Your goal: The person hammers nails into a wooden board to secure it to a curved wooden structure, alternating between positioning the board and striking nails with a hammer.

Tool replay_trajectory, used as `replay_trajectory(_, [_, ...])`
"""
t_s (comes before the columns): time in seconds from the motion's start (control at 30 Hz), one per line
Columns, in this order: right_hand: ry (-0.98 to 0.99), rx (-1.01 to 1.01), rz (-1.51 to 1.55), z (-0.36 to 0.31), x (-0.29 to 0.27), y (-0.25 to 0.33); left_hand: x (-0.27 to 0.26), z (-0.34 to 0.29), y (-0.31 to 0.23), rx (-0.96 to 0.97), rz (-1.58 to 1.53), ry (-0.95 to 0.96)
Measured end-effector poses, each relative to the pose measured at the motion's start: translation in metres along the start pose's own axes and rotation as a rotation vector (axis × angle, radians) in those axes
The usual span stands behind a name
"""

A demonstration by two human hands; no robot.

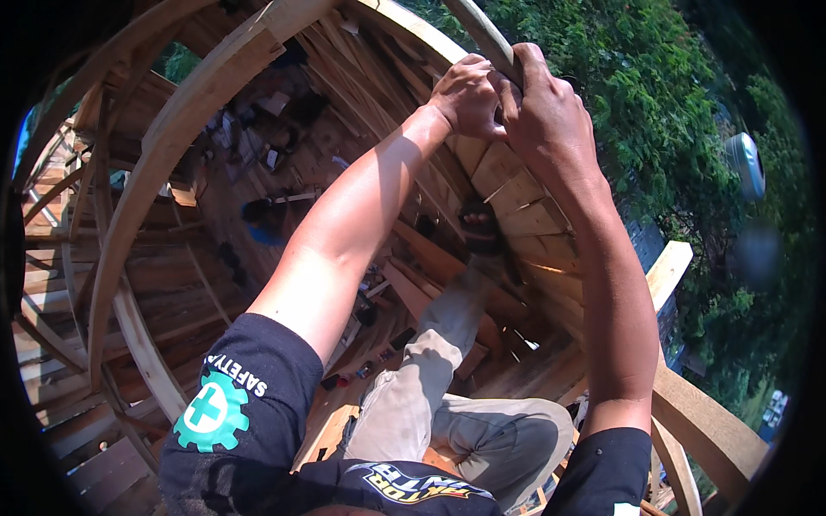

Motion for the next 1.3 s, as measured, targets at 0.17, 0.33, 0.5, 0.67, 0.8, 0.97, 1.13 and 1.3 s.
replay_trajectory(0.17, [0.012,-0.055,-0.073,0.050,0.044,0.047,0.011,-0.008,0.003,-0.018,-0.046,0.046])
replay_trajectory(0.33, [-0.040,-0.055,-0.123,0.078,0.056,0.058,0.019,-0.006,0.006,-0.052,-0.140,0.049])
replay_trajectory(0.5, [-0.002,-0.057,-0.195,0.098,0.068,0.043,0.010,0.003,-0.001,-0.070,-0.203,0.155])
replay_trajectory(0.67, [-0.244,-0.204,0.021,0.089,0.020,0.084,-0.004,-0.003,0.003,-0.058,-0.155,0.061])
replay_trajectory(0.8, [-0.402,-0.291,0.057,0.091,0.008,0.083,-0.001,0.003,-0.002,-0.059,-0.149,0.129])
replay_trajectory(0.97, [-0.006,-0.058,-0.150,0.084,0.068,0.075,0.040,-0.014,0.013,-0.138,-0.078,0.382])
replay_trajectory(1.13, [-0.193,-0.114,-0.071,0.097,0.016,0.080,-0.007,0.001,-0.003,-0.060,-0.105,0.131])
replay_trajectory(1.3, [-0.452,-0.379,0.136,0.074,-0.020,0.095,-0.003,0.013,-0.015,-0.027,-0.024,0.219])
Point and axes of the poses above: each hand's wrist, its own z-axis towards the middle knuckle, its own x-axis out of the palm, y = z × x, the point moved 8 cm from there along z, towards the middle knuckle, and after that the axes turned 4 degrees about x, right-handed, at the moved point
